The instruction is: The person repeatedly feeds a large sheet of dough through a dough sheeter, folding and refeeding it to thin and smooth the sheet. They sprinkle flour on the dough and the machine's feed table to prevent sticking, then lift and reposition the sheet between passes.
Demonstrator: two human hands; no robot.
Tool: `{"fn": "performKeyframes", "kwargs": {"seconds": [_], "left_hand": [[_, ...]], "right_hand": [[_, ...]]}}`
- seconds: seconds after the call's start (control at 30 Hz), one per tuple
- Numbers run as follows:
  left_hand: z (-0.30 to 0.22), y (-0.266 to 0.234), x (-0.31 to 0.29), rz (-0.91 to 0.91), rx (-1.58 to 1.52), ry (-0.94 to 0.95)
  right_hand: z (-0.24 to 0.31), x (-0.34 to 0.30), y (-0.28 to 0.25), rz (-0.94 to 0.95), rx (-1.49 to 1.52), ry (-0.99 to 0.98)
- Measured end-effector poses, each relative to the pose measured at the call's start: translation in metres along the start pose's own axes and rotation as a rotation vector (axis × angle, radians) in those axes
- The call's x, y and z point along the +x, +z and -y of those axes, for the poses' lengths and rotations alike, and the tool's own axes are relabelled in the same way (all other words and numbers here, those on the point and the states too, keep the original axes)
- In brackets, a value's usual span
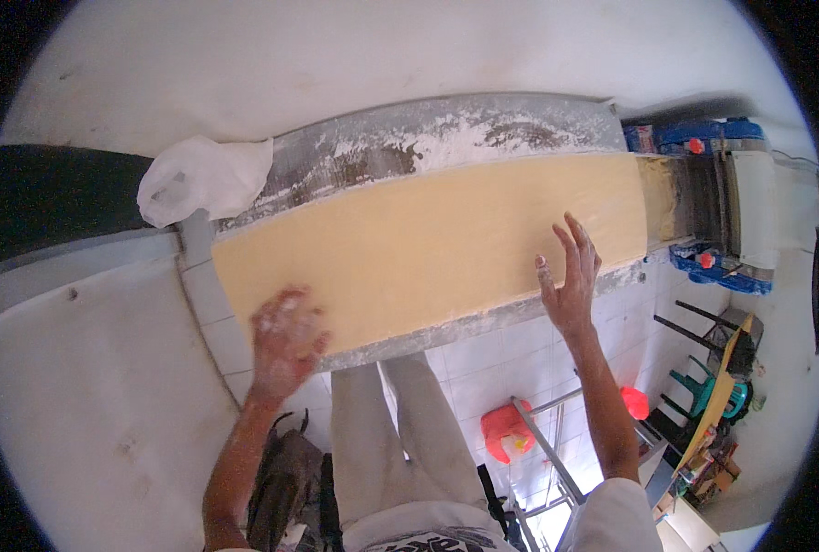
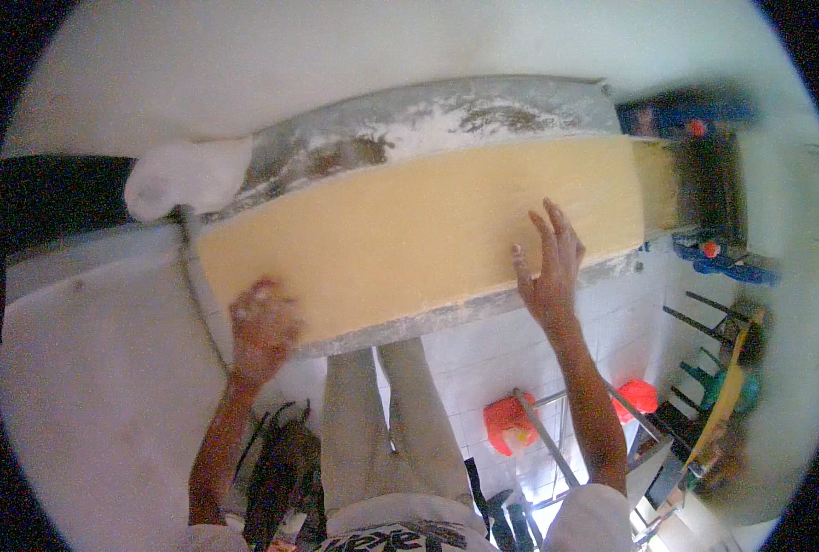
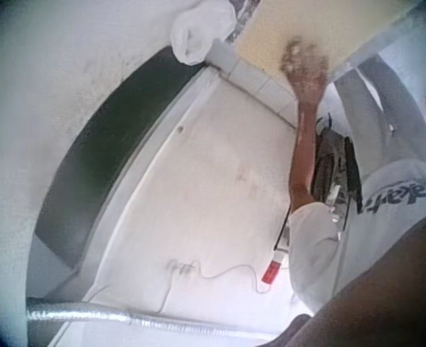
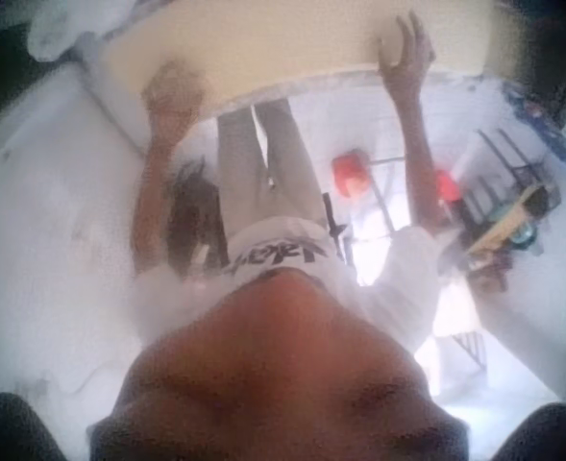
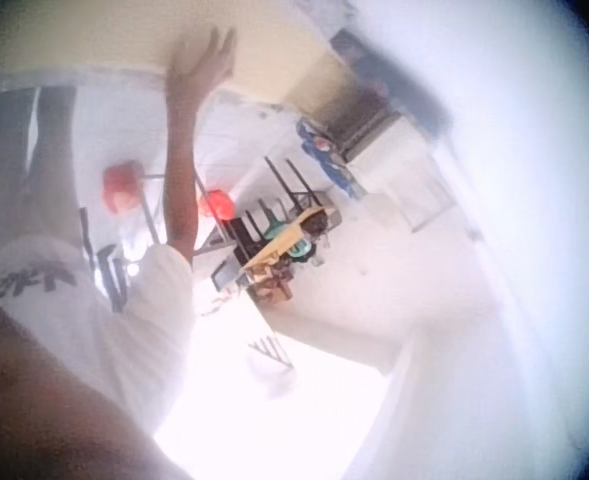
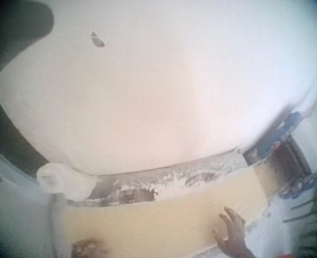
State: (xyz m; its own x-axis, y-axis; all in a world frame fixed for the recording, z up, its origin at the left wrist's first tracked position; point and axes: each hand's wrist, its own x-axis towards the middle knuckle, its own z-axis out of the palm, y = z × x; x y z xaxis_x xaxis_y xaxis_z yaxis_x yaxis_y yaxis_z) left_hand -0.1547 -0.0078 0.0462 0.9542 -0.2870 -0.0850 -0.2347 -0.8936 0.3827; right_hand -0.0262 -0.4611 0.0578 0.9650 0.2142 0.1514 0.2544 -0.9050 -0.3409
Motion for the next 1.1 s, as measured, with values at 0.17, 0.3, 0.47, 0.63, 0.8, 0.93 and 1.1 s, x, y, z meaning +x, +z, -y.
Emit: {"fn": "performKeyframes", "kwargs": {"seconds": [0.17,0.3,0.47,0.63,0.8,0.93,1.1], "left_hand": [[-0.077,0.025,0.028,-0.006,-0.172,0.095],[-0.083,0.040,0.044,0.001,-0.141,0.116],[-0.072,0.024,0.060,0.011,-0.261,0.146],[-0.065,0.027,0.064,-0.017,-0.426,0.031],[-0.063,0.025,0.064,0.060,-0.376,0.034],[-0.066,0.020,0.059,0.075,-0.264,0.121],[-0.061,0.019,0.049,0.082,-0.288,0.084]], "right_hand": [[0.064,-0.049,0.021,0.013,0.501,0.115],[0.112,-0.090,0.028,0.203,0.749,0.230],[0.125,-0.117,0.033,0.314,0.862,0.352],[0.131,-0.118,0.039,0.401,0.906,0.408],[0.147,-0.107,0.048,0.369,0.830,0.368],[0.152,-0.088,0.057,0.177,0.590,0.125],[0.149,-0.061,0.061,0.134,0.409,-0.090]]}}
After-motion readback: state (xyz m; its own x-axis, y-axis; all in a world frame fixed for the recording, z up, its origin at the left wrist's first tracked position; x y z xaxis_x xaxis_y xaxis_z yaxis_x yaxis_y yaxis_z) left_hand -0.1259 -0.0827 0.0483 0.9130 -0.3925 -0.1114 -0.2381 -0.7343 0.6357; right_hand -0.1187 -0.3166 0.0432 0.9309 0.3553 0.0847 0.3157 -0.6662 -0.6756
